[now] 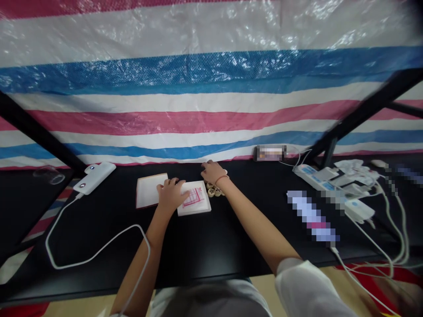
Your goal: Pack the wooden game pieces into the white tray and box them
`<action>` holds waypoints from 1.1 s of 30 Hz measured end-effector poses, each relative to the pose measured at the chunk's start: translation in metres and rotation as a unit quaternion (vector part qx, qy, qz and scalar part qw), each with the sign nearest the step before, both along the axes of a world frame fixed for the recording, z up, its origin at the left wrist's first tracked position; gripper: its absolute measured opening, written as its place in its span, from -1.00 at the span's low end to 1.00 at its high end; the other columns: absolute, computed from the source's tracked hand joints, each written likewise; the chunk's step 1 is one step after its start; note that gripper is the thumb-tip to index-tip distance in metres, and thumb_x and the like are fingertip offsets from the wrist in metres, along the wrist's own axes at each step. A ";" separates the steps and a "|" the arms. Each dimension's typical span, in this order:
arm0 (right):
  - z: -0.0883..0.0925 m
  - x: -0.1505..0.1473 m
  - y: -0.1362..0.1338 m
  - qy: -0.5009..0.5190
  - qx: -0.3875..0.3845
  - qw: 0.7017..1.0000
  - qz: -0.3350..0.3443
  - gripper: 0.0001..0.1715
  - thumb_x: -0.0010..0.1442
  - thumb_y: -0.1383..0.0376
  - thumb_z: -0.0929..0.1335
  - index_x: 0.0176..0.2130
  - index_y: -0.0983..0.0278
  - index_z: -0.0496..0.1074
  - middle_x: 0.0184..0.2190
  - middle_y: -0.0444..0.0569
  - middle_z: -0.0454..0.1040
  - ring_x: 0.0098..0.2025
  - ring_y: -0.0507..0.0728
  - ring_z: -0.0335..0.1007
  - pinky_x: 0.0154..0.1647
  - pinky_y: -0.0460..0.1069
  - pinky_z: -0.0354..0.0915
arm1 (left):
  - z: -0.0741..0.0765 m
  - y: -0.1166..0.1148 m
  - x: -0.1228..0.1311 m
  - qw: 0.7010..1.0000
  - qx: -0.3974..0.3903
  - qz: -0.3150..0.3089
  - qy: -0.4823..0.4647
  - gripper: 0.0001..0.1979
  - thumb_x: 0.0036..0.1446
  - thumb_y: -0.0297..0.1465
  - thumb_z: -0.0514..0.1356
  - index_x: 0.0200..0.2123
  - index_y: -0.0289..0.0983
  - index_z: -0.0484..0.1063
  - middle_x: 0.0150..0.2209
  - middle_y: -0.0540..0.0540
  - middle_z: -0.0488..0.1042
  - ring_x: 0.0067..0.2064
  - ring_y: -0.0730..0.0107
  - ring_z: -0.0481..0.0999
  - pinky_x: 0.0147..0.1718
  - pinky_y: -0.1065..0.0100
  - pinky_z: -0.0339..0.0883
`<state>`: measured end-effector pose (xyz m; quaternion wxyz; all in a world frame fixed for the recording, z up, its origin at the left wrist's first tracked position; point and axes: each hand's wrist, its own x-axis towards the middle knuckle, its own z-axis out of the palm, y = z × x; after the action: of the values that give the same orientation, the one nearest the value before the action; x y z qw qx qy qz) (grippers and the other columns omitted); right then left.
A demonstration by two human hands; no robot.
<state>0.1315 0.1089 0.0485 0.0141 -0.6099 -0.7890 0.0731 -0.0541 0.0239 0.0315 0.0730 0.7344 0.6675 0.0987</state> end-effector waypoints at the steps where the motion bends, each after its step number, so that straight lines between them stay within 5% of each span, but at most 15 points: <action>1: -0.001 -0.001 0.005 -0.010 -0.017 1.000 0.004 -0.59 0.23 0.30 0.26 0.03 0.36 0.45 0.00 0.20 0.44 0.01 0.27 0.38 -0.01 0.04 0.24 | -0.002 0.000 0.000 1.000 -0.007 -0.007 0.001 -0.56 0.11 -0.16 0.18 0.08 -0.07 0.41 0.10 -0.18 0.43 0.10 -0.07 0.29 0.00 -0.08 0.09; 10: 0.007 -0.012 0.014 -0.029 -0.072 0.997 -0.008 -0.68 0.16 0.38 0.34 -0.08 0.37 0.53 -0.11 0.20 0.55 -0.06 0.23 0.47 -0.13 0.00 0.30 | -0.008 -0.004 -0.003 0.999 -0.013 -0.028 0.009 -0.53 0.17 -0.21 0.13 0.16 -0.11 0.33 0.06 -0.17 0.44 0.07 0.01 0.35 0.00 -0.07 0.09; 14: 0.019 -0.014 0.002 -0.003 -0.024 1.000 -0.008 -0.66 0.25 0.38 0.27 -0.01 0.39 0.48 -0.08 0.22 0.53 0.02 0.24 0.41 -0.06 0.01 0.27 | -0.007 -0.006 -0.004 1.000 0.014 -0.024 0.002 -0.57 0.21 -0.23 0.09 0.15 -0.10 0.35 0.04 -0.17 0.46 0.05 0.06 0.39 0.04 -0.05 0.08; 17: 0.020 -0.018 -0.022 0.118 0.023 0.992 0.025 -0.64 0.29 0.28 0.27 0.06 0.29 0.41 -0.12 0.06 0.55 -0.06 0.14 0.45 -0.08 -0.04 0.27 | -0.010 -0.005 -0.011 0.996 0.080 -0.016 -0.035 -0.55 0.21 -0.22 0.12 0.16 -0.13 0.33 0.06 -0.19 0.45 0.09 0.06 0.38 0.09 -0.04 0.09; 22: -0.008 -0.034 -0.061 0.416 -0.014 0.907 0.065 -0.67 0.14 0.26 0.41 -0.07 0.27 0.44 -0.27 -0.08 0.56 -0.30 0.03 0.49 -0.22 -0.09 0.32 | -0.019 -0.001 -0.025 0.958 0.151 -0.140 -0.202 -0.58 0.21 -0.24 0.13 0.12 -0.20 0.34 -0.01 -0.17 0.47 0.01 0.23 0.46 0.03 0.19 0.30; 27: -0.031 -0.039 -0.070 0.568 -0.061 0.821 0.018 -0.60 0.04 0.18 0.46 -0.12 0.26 0.43 -0.23 -0.04 0.57 -0.39 0.01 0.48 -0.30 -0.07 0.39 | -0.021 -0.006 -0.025 0.938 0.170 -0.161 -0.256 -0.72 0.22 -0.28 0.12 -0.02 -0.17 0.41 -0.09 -0.11 0.48 -0.05 0.29 0.49 -0.04 0.25 0.37; 33: -0.035 -0.029 -0.073 0.602 -0.031 0.798 -0.016 -0.64 0.08 0.11 0.42 -0.16 0.25 0.44 -0.23 -0.02 0.55 -0.36 0.03 0.49 -0.31 -0.07 0.40 | -0.018 -0.006 -0.026 0.964 0.160 -0.125 -0.173 -0.79 0.18 -0.32 0.14 -0.15 -0.17 0.49 -0.16 -0.10 0.49 -0.11 0.28 0.49 -0.05 0.24 0.31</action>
<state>0.1027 0.0357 0.0134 0.4682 -0.4558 -0.6087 0.4500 -0.0797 0.0184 0.0139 0.0804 0.7859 0.5232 0.3197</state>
